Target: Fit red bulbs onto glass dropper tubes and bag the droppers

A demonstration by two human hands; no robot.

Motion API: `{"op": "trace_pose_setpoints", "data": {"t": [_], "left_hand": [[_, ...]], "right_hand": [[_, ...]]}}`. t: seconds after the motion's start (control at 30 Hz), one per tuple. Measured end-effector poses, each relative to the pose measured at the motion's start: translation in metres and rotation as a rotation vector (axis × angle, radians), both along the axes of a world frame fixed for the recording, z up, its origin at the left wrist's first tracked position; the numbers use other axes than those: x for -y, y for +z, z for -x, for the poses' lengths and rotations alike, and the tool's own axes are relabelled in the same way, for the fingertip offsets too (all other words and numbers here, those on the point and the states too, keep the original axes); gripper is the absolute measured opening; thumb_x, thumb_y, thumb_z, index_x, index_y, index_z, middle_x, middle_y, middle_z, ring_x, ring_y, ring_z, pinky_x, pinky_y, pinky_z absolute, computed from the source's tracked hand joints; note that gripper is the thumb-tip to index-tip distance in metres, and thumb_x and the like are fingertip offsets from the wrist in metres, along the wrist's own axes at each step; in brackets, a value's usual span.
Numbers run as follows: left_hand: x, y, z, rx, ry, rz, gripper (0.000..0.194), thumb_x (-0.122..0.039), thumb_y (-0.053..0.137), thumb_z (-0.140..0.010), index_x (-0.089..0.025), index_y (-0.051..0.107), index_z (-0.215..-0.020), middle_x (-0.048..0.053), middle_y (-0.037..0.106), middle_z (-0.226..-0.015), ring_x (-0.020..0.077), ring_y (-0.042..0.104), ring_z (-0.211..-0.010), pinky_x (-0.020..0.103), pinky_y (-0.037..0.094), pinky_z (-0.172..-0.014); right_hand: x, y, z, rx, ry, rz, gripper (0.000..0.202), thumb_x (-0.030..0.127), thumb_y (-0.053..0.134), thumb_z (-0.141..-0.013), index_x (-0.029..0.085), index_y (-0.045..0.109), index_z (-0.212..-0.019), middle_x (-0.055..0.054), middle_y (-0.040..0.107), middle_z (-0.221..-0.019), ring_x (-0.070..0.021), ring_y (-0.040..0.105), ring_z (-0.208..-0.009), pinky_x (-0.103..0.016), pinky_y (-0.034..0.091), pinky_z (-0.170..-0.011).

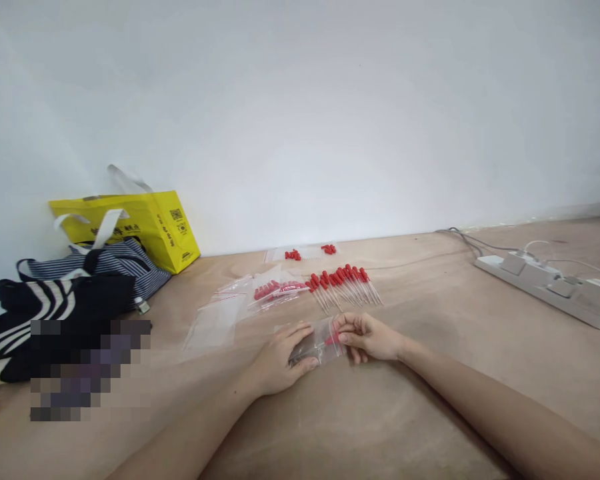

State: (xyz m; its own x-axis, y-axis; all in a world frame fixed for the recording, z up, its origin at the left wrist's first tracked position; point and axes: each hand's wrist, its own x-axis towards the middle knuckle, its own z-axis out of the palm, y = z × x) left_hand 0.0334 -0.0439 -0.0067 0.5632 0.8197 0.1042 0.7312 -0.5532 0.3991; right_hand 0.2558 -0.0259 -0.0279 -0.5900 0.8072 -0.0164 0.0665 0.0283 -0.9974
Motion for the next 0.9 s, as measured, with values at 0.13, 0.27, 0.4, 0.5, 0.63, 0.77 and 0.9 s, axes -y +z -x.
{"op": "trace_pose_setpoints", "data": {"t": [0.13, 0.27, 0.4, 0.5, 0.63, 0.77, 0.9], "left_hand": [[-0.001, -0.003, -0.005, 0.033, -0.017, -0.002, 0.053, -0.045, 0.052, -0.076, -0.019, 0.045, -0.122, 0.009, 0.042, -0.132, 0.0251, 0.037, -0.121, 0.041, 0.032, -0.100], [0.000, 0.001, 0.002, 0.043, -0.062, -0.004, 0.055, -0.046, 0.051, -0.077, -0.021, 0.041, -0.125, 0.008, 0.037, -0.135, 0.0242, 0.035, -0.122, 0.041, 0.032, -0.100], [0.002, 0.006, 0.011, -0.029, -0.120, 0.019, 0.050, -0.047, 0.047, -0.079, -0.024, 0.044, -0.123, 0.006, 0.038, -0.134, 0.0241, 0.033, -0.124, 0.045, 0.026, -0.102], [0.002, 0.007, 0.011, -0.056, -0.128, 0.017, 0.050, -0.047, 0.045, -0.080, -0.023, 0.043, -0.124, 0.007, 0.037, -0.135, 0.0236, 0.031, -0.125, 0.047, 0.021, -0.104], [0.001, 0.005, 0.009, -0.067, -0.139, 0.009, 0.050, -0.046, 0.044, -0.081, -0.023, 0.041, -0.126, 0.007, 0.036, -0.136, 0.0224, 0.029, -0.126, 0.047, 0.019, -0.105], [0.001, 0.006, 0.009, -0.052, -0.142, 0.017, 0.050, -0.047, 0.045, -0.081, -0.023, 0.041, -0.125, 0.007, 0.036, -0.136, 0.0237, 0.030, -0.125, 0.048, 0.019, -0.104], [0.000, 0.003, 0.011, -0.041, -0.154, 0.008, 0.051, -0.047, 0.044, -0.081, -0.022, 0.041, -0.125, 0.008, 0.037, -0.135, 0.0236, 0.031, -0.125, 0.048, 0.019, -0.104]], "right_hand": [[-0.002, -0.002, 0.001, 0.115, -0.113, -0.021, 0.037, 0.047, 0.065, -0.062, 0.017, 0.047, -0.077, 0.006, 0.055, -0.056, -0.0034, 0.042, -0.033, -0.015, 0.029, -0.031], [-0.006, -0.002, -0.003, 0.161, -0.116, -0.132, 0.028, 0.041, 0.065, -0.063, 0.015, 0.055, -0.066, 0.005, 0.052, -0.051, -0.0049, 0.043, -0.040, -0.016, 0.032, -0.037], [-0.012, -0.002, -0.014, 0.216, -0.130, -0.300, 0.022, 0.036, 0.057, -0.070, 0.015, 0.063, -0.070, 0.000, 0.059, -0.061, -0.0093, 0.050, -0.052, -0.021, 0.038, -0.049], [-0.021, 0.004, -0.021, 0.425, -0.412, -0.554, 0.017, 0.031, 0.054, -0.072, 0.017, 0.064, -0.070, -0.003, 0.064, -0.073, -0.0156, 0.055, -0.070, -0.027, 0.040, -0.064], [-0.044, 0.018, -0.015, 0.797, -0.699, -0.791, 0.017, 0.028, 0.049, -0.076, 0.022, 0.065, -0.075, -0.003, 0.065, -0.084, -0.0197, 0.051, -0.088, -0.034, 0.032, -0.080], [-0.078, 0.026, 0.008, 0.979, -0.723, -0.734, 0.025, 0.034, 0.044, -0.080, 0.023, 0.065, -0.086, -0.006, 0.062, -0.091, -0.0206, 0.049, -0.092, -0.035, 0.030, -0.082], [-0.109, 0.024, 0.030, 1.029, -0.775, -0.711, 0.032, 0.037, 0.040, -0.081, 0.018, 0.065, -0.093, -0.013, 0.053, -0.111, -0.0281, 0.039, -0.107, -0.045, 0.023, -0.087]]}}
